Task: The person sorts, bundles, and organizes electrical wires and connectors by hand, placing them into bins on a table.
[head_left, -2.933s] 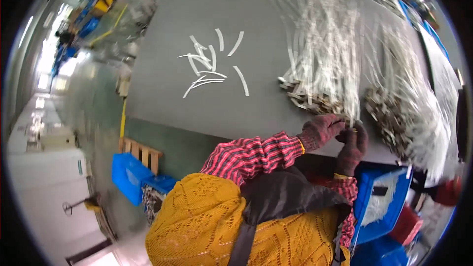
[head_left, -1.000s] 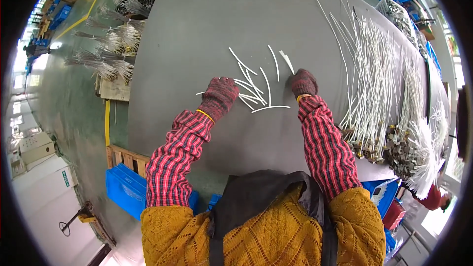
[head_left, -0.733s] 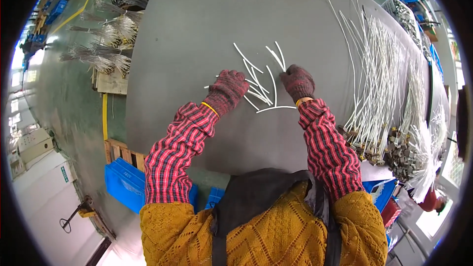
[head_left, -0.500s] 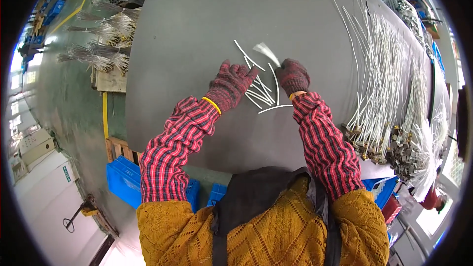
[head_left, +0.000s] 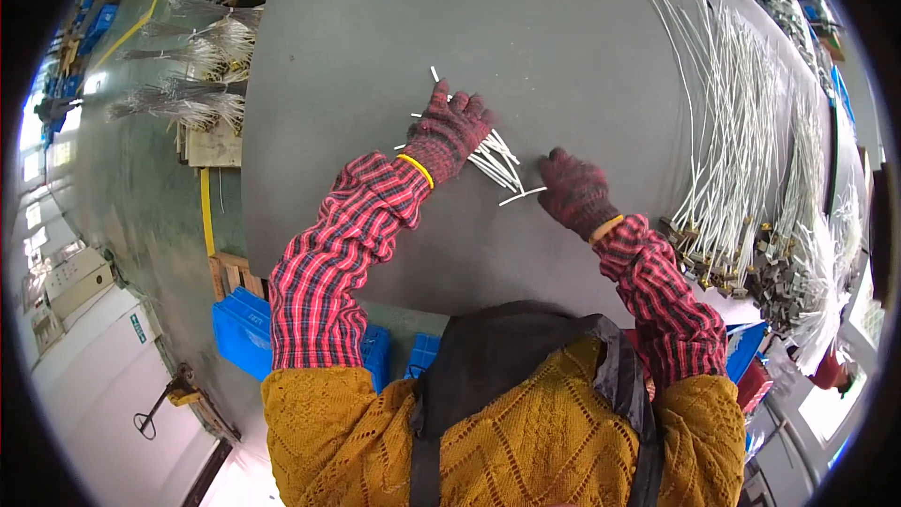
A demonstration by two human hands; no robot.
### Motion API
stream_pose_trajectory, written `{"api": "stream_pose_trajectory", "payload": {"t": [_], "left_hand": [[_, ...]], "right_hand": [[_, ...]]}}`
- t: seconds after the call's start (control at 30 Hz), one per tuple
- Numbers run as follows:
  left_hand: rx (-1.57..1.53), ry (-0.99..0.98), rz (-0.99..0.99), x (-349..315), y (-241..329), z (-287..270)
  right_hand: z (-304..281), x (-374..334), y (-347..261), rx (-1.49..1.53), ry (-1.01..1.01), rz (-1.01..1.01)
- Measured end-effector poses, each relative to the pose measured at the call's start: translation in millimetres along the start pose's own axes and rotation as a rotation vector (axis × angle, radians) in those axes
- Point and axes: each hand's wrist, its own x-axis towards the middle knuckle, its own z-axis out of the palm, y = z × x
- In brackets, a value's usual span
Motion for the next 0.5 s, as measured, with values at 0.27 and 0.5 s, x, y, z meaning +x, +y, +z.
{"api": "stream_pose_trajectory", "payload": {"t": [0.27,0.5], "left_hand": [[0.165,-0.030,0.032,2.8,9.6,15.0],[-0.283,0.383,-0.218,-17.2,-8.9,-13.7]], "right_hand": [[41.7,-7.4,4.1,-0.103,-0.014,-0.012],[24.4,-75.8,28.6,0.519,0.295,0.276]]}}
